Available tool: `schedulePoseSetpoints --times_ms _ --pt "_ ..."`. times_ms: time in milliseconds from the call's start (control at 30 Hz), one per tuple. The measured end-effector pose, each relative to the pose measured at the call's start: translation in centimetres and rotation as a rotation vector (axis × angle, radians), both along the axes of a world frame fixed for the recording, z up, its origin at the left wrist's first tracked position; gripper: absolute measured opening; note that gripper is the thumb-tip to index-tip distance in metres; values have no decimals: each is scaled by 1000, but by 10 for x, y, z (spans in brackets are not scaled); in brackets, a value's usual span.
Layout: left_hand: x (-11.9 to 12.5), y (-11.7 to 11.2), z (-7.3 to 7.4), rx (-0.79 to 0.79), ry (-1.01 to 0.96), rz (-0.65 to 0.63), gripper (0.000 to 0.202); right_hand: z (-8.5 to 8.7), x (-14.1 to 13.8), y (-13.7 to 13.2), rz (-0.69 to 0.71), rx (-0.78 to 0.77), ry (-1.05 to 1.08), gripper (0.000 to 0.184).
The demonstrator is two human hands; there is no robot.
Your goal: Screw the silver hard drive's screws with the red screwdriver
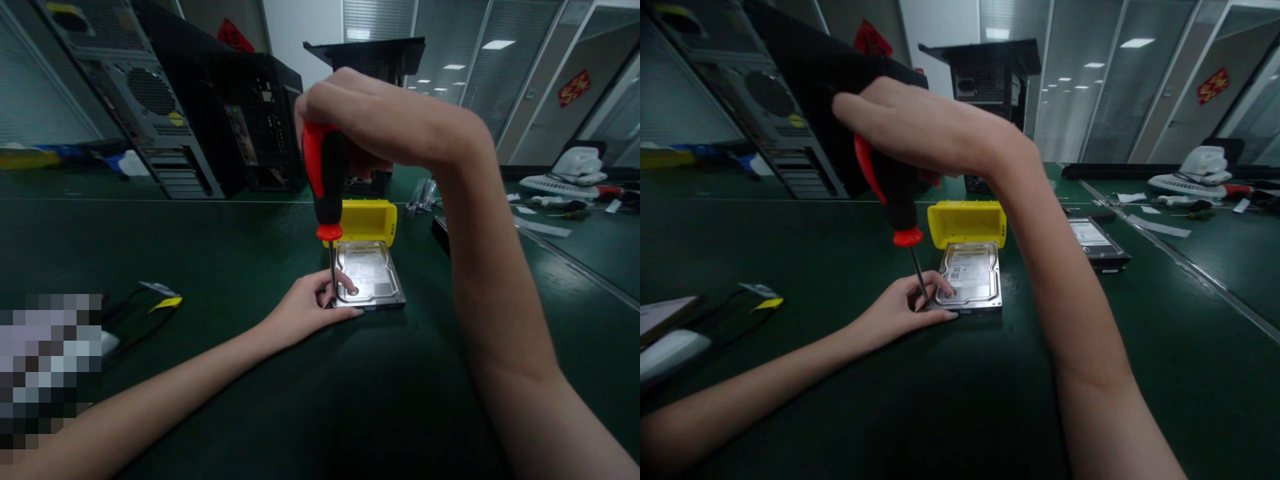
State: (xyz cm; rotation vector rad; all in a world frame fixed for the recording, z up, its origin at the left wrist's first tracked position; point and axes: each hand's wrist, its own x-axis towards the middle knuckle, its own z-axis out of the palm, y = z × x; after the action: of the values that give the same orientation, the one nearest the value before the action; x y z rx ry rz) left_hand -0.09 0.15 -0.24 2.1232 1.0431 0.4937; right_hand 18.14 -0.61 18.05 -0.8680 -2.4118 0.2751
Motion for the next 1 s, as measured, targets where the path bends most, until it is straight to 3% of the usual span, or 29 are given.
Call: schedulePoseSetpoints --times_ms 267,733,1000 --pt "-1 1 -1 1 3 7 51 1 0 0 -33 35 -25 33" --pt "1 -1 2 -6 10 9 49 -1 0 -1 122 18 17 42" --pt "1 -1 2 -1 9 5 50 0 -1 1 141 157 8 45"
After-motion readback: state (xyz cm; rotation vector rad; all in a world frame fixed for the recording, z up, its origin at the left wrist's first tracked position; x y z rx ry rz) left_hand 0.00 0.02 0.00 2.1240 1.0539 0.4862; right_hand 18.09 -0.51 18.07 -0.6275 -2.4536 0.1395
